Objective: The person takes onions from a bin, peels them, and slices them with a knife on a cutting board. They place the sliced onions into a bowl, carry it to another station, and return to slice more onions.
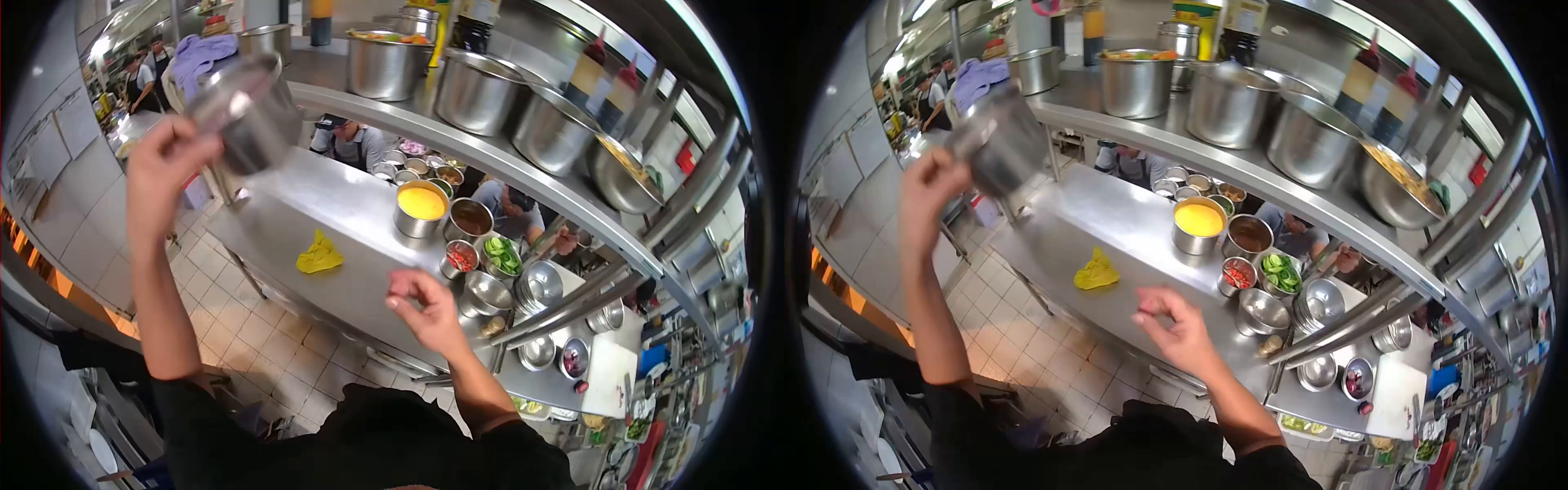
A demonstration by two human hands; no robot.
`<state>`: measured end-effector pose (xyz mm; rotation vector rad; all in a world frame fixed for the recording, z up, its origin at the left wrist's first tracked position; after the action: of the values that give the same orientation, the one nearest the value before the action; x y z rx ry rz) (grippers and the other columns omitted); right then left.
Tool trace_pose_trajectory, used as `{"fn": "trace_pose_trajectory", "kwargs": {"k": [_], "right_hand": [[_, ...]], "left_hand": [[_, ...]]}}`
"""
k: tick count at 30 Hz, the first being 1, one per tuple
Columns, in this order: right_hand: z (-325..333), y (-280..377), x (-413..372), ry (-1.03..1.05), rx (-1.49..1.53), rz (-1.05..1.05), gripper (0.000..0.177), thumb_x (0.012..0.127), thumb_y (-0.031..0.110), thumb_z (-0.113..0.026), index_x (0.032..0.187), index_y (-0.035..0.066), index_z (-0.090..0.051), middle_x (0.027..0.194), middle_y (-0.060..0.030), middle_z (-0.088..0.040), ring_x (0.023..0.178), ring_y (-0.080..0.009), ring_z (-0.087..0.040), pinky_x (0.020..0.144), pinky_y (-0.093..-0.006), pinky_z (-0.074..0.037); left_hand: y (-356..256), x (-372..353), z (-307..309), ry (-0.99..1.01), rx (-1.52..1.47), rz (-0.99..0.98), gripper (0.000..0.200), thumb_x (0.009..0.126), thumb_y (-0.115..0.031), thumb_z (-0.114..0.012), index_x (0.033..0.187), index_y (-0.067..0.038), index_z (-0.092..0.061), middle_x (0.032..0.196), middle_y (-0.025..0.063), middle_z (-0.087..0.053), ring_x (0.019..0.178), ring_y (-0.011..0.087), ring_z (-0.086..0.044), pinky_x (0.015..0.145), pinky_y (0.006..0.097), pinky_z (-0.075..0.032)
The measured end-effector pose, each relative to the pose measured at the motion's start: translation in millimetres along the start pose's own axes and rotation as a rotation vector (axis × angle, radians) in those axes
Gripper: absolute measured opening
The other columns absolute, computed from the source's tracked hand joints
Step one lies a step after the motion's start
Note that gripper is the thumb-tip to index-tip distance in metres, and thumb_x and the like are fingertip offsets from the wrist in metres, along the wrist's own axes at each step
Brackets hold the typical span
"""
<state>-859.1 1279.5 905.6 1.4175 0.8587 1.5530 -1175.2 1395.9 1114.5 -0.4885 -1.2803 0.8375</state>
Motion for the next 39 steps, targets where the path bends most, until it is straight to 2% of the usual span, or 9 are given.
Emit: {"fn": "trace_pose_trajectory", "kwargs": {"k": [7,9,12,21,24,27,29,34,39], "right_hand": [[55,-57,-154,0.160,-0.200,-0.217,0.022,0.092,0.010,-0.071,0.114,0.005,-0.069,0.098,-0.0077,-0.068,0.087,-0.0213,-0.066,0.075,-0.0332,-0.053],[93,-54,-196,0.082,-0.261,-0.261,0.023,0.093,0.012,-0.070,0.114,0.003,-0.068,0.101,-0.0106,-0.068,0.088,-0.0256,-0.067,0.076,-0.0361,-0.054],[161,-36,-259,-0.076,-0.309,-0.344,0.023,0.093,0.010,-0.068,0.115,0.001,-0.067,0.105,-0.0128,-0.068,0.092,-0.0234,-0.067,0.077,-0.0358,-0.055],[334,-27,-532,-0.682,-0.284,-0.610,0.023,0.091,0.009,-0.071,0.111,0.000,-0.067,0.084,-0.0067,-0.065,0.079,-0.0157,-0.062,0.072,-0.0303,-0.051],[376,-30,-614,-0.817,-0.198,-0.764,0.020,0.091,0.009,-0.071,0.109,-0.001,-0.068,0.082,-0.0029,-0.063,0.076,-0.0114,-0.059,0.071,-0.0291,-0.050],[417,-17,-657,-0.922,-0.120,-0.826,0.018,0.092,0.008,-0.070,0.108,0.000,-0.068,0.084,-0.0009,-0.063,0.075,-0.0090,-0.058,0.069,-0.0276,-0.050],[449,-26,-683,-1.002,-0.110,-0.778,0.018,0.093,0.008,-0.069,0.109,0.000,-0.067,0.085,0.0002,-0.063,0.074,-0.0077,-0.058,0.067,-0.0259,-0.050],[526,-39,-713,-1.154,-0.091,-0.722,0.020,0.092,0.009,-0.070,0.109,-0.002,-0.067,0.084,0.0000,-0.063,0.075,-0.0085,-0.060,0.067,-0.0250,-0.049],[595,-40,-748,-1.166,-0.288,-0.877,0.017,0.091,0.009,-0.069,0.105,0.000,-0.069,0.086,-0.0009,-0.066,0.078,-0.0101,-0.059,0.072,-0.0276,-0.049]], "left_hand": [[10,162,-58,0.011,0.373,-0.059,0.039,0.089,-0.046,-0.071,0.087,-0.007,-0.068,0.078,0.0001,-0.064,0.069,0.0127,-0.058,0.065,0.0296,-0.046],[112,239,-65,0.243,0.449,0.136,0.044,0.089,-0.047,-0.069,0.104,-0.006,-0.072,0.091,0.0070,-0.066,0.077,0.0161,-0.060,0.070,0.0331,-0.049],[123,254,-125,0.181,0.620,-0.024,0.038,0.089,-0.039,-0.069,0.105,-0.005,-0.071,0.095,0.0074,-0.067,0.082,0.0172,-0.061,0.075,0.0336,-0.050],[-62,-123,-279,-0.275,0.419,-0.504,0.024,0.089,-0.014,-0.070,0.111,-0.003,-0.069,0.107,0.0086,-0.069,0.096,0.0204,-0.065,0.089,0.0354,-0.052],[-94,-280,-425,0.117,0.128,-0.404,0.023,0.089,-0.006,-0.070,0.112,-0.003,-0.069,0.110,0.0090,-0.069,0.101,0.0215,-0.066,0.093,0.0359,-0.052],[-97,-476,-636,0.953,-0.351,0.213,0.034,0.088,-0.004,-0.072,0.121,-0.006,-0.066,0.108,0.0075,-0.070,0.098,0.0161,-0.067,0.087,0.0301,-0.054],[-131,-571,-704,1.284,-0.488,0.256,0.038,0.092,-0.005,-0.069,0.129,-0.002,-0.061,0.104,0.0040,-0.070,0.095,0.0117,-0.065,0.083,0.0258,-0.052],[-183,-642,-833,1.400,-0.350,-0.077,0.048,0.083,-0.008,-0.075,0.128,-0.002,-0.061,0.111,0.0156,-0.067,0.089,0.0254,-0.069,0.078,0.0324,-0.056],[-205,-689,-928,1.467,0.078,-0.315,0.075,0.084,-0.025,-0.075,0.148,-0.009,-0.040,0.137,0.0209,-0.051,0.114,0.0381,-0.062,0.088,0.0461,-0.054]]}}
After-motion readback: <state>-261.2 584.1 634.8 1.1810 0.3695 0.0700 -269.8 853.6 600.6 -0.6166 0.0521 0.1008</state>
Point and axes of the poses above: each hand's wrist, its own x-axis towards the middle knuckle, its own z-axis out of the back of the hand, y = z × x, the point moved 10 cm from there along x, towards the middle knuckle
